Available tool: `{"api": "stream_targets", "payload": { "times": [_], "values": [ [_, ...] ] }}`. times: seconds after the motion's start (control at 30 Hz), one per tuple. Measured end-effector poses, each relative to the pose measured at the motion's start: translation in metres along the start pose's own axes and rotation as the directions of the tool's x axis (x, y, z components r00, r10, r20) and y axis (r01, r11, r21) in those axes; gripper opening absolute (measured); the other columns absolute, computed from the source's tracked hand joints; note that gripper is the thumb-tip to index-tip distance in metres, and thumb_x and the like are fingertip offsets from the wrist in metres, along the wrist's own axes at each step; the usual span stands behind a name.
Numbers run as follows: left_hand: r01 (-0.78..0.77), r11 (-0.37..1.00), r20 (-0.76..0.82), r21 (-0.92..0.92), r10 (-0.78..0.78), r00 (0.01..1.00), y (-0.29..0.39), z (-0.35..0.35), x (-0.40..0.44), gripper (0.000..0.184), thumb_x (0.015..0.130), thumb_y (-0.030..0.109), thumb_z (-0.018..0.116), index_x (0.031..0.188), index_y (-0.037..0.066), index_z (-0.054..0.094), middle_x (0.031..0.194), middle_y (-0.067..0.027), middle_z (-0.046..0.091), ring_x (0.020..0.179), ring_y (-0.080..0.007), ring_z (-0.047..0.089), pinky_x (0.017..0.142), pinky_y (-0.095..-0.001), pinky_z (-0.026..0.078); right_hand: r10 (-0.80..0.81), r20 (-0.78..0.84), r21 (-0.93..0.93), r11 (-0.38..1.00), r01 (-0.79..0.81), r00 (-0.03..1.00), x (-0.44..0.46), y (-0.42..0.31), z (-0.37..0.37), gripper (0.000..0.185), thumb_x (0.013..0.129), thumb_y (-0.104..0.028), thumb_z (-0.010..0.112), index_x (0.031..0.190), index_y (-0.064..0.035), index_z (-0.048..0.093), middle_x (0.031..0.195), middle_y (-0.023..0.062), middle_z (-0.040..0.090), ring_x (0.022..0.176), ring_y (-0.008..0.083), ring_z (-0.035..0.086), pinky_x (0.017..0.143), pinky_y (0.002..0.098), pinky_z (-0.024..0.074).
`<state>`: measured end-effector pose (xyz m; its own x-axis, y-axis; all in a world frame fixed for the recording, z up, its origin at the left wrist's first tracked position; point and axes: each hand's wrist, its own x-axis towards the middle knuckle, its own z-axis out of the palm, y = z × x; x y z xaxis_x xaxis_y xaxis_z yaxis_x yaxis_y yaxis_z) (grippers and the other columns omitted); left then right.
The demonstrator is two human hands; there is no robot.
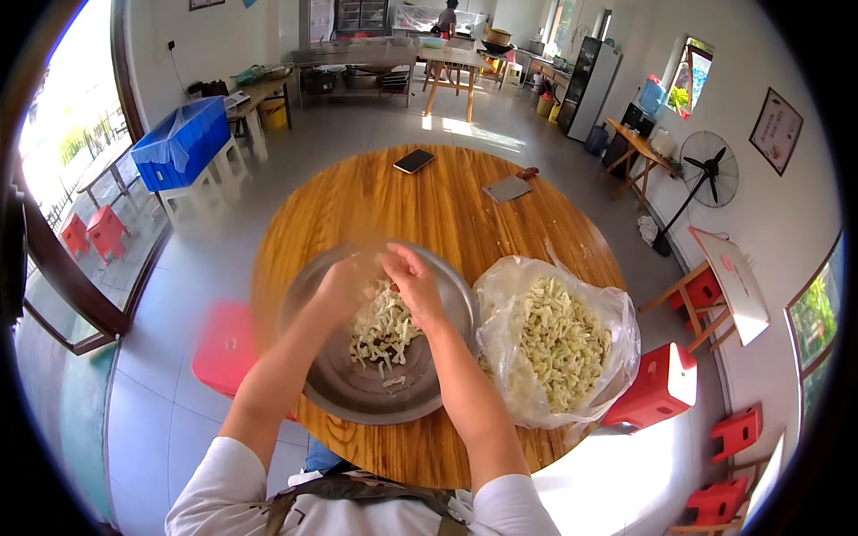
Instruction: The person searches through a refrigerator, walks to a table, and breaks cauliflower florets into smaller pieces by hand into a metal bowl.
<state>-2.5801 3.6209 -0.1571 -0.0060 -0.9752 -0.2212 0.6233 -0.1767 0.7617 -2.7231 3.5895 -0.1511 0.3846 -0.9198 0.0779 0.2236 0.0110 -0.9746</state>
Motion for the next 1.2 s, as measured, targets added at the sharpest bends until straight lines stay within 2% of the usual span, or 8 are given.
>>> {"api": "stream_targets", "payload": {
  "times": [0.07,0.17,0.3,0.7,0.8,0.87,1.03,1.2],
  "values": [
    [0.102,0.992,0.024,-0.076,-0.100,0.995,0.012,0.018,-0.020,0.015,0.084,0.018,0.047,0.090,0.007,0.055,0.078,-0.0041,0.055,0.068,-0.0148,0.052,0.059,-0.0291,0.044,-0.028,0.019,-0.001,1.000,0.028,0.999,-0.001,-0.002,-0.001,0.029,0.079,-0.026,0.062,0.101,-0.0072,0.059,0.084,-0.0022,0.057,0.076,0.0059,0.051,0.063,0.0209,0.0396],
    [0.039,0.965,0.026,0.258,-0.047,0.999,0.014,0.020,-0.028,0.016,0.084,0.018,0.046,0.093,0.005,0.054,0.079,-0.0038,0.055,0.069,-0.0142,0.052,0.060,-0.0294,0.044,-0.028,0.020,-0.094,0.995,0.030,0.999,-0.003,-0.009,0.001,0.023,0.079,-0.022,0.063,0.097,-0.0066,0.061,0.080,-0.0022,0.058,0.073,0.0055,0.052,0.062,0.0198,0.0397],
    [0.137,0.985,-0.099,0.107,-0.126,0.987,0.017,0.028,-0.028,0.020,0.084,0.020,0.048,0.095,0.004,0.052,0.083,-0.0048,0.053,0.069,-0.0140,0.051,0.059,-0.0295,0.044,-0.014,-0.039,-0.192,0.981,0.006,0.999,-0.005,-0.006,0.003,0.020,0.080,-0.021,0.062,0.091,-0.0042,0.062,0.075,-0.0023,0.058,0.068,0.0041,0.050,0.061,0.0181,0.0392],
    [0.192,0.969,0.134,-0.158,-0.171,0.976,0.017,0.023,-0.025,0.023,0.079,0.012,0.045,0.101,0.004,0.049,0.086,-0.0083,0.054,0.070,-0.0162,0.052,0.064,-0.0301,0.046,0.023,-0.123,-0.031,0.999,-0.027,0.992,-0.001,-0.004,-0.001,0.026,0.084,-0.029,0.057,0.082,-0.0031,0.055,0.071,0.0009,0.055,0.065,0.0078,0.052,0.060,0.0214,0.0431],
    [0.214,0.965,0.189,-0.150,-0.185,0.965,0.017,0.021,-0.025,0.024,0.075,0.003,0.048,0.098,0.005,0.054,0.095,-0.0057,0.055,0.081,-0.0136,0.053,0.069,-0.0263,0.045,0.031,-0.156,-0.015,0.999,-0.034,0.987,0.000,-0.001,-0.003,0.027,0.084,-0.031,0.057,0.078,-0.0048,0.054,0.067,-0.0001,0.053,0.059,0.0064,0.049,0.054,0.0205,0.0410],
    [0.111,0.993,0.188,0.049,-0.118,0.975,0.016,0.021,-0.026,0.027,0.069,-0.008,0.051,0.094,0.002,0.055,0.105,-0.0078,0.052,0.091,-0.0154,0.052,0.075,-0.0278,0.045,0.028,-0.178,-0.030,0.999,-0.034,0.984,0.002,0.002,-0.004,0.026,0.084,-0.030,0.057,0.078,-0.0049,0.054,0.065,-0.0009,0.052,0.058,0.0055,0.047,0.053,0.0199,0.0397],
    [0.057,0.994,0.176,0.094,-0.073,0.982,0.014,0.024,-0.028,0.031,0.073,0.005,0.050,0.104,0.003,0.046,0.085,-0.0089,0.052,0.068,-0.0164,0.053,0.059,-0.0303,0.047,0.014,-0.309,-0.004,1.000,-0.016,0.951,-0.001,-0.004,0.000,0.025,0.084,-0.029,0.057,0.081,-0.0050,0.053,0.064,-0.0020,0.050,0.057,0.0042,0.046,0.049,0.0191,0.0374],
    [0.102,0.995,0.152,0.020,-0.104,0.983,0.015,0.024,-0.029,0.025,0.075,0.007,0.049,0.100,0.003,0.049,0.080,-0.0067,0.051,0.064,-0.0154,0.051,0.057,-0.0292,0.045,-0.113,-0.357,-0.145,0.987,0.065,0.927,-0.004,-0.006,0.003,0.023,0.085,-0.027,0.055,0.084,-0.0045,0.053,0.065,-0.0024,0.050,0.057,0.0039,0.046,0.049,0.0183,0.0374]
  ]
}}
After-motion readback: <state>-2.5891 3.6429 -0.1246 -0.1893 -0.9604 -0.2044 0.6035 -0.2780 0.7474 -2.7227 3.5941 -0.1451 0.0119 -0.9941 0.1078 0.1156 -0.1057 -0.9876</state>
